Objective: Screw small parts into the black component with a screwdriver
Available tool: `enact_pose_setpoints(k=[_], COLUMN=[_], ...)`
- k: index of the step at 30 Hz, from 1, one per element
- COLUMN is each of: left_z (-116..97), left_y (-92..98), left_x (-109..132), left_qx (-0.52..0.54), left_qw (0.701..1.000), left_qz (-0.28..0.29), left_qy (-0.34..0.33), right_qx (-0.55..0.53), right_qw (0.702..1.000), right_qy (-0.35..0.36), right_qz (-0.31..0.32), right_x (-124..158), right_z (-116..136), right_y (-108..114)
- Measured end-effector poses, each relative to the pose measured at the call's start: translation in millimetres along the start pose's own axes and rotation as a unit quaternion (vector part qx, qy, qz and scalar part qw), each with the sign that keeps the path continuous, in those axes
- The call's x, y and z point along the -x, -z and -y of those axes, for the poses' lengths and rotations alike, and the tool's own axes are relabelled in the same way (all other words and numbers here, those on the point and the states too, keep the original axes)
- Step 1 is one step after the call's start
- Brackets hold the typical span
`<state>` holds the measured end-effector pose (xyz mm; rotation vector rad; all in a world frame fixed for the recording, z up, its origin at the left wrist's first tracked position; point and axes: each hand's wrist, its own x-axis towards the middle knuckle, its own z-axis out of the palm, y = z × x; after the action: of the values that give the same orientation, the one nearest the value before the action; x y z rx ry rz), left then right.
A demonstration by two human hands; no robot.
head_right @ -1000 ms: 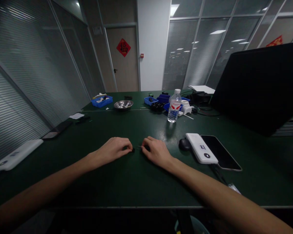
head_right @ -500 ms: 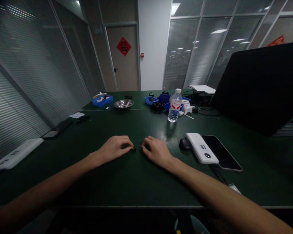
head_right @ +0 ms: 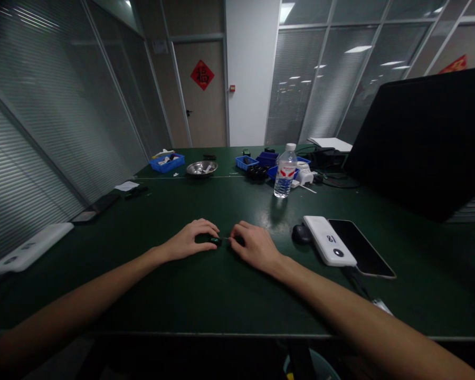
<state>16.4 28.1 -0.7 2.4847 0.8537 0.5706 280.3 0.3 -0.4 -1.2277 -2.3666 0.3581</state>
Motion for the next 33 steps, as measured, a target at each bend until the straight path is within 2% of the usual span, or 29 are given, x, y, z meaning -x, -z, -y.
enact_pose_setpoints(k=[14, 33], left_z=[2.1, 2.5], left_y=[-3.3, -2.1], left_x=[0.8, 2.5], left_qx=[-0.006, -0.012], left_qw=[0.999, 0.999], left_qz=[-0.025, -0.015], left_qy=[-0.033, -0.029], right_qx=[0.000, -0.004], right_qw=[1.000, 0.999], right_qy=[0.031, 0.037], right_qz=[0.001, -0.003], right_x=[0.5, 0.5], right_z=[4.5, 3.8], right_y=[-1.7, -1.7])
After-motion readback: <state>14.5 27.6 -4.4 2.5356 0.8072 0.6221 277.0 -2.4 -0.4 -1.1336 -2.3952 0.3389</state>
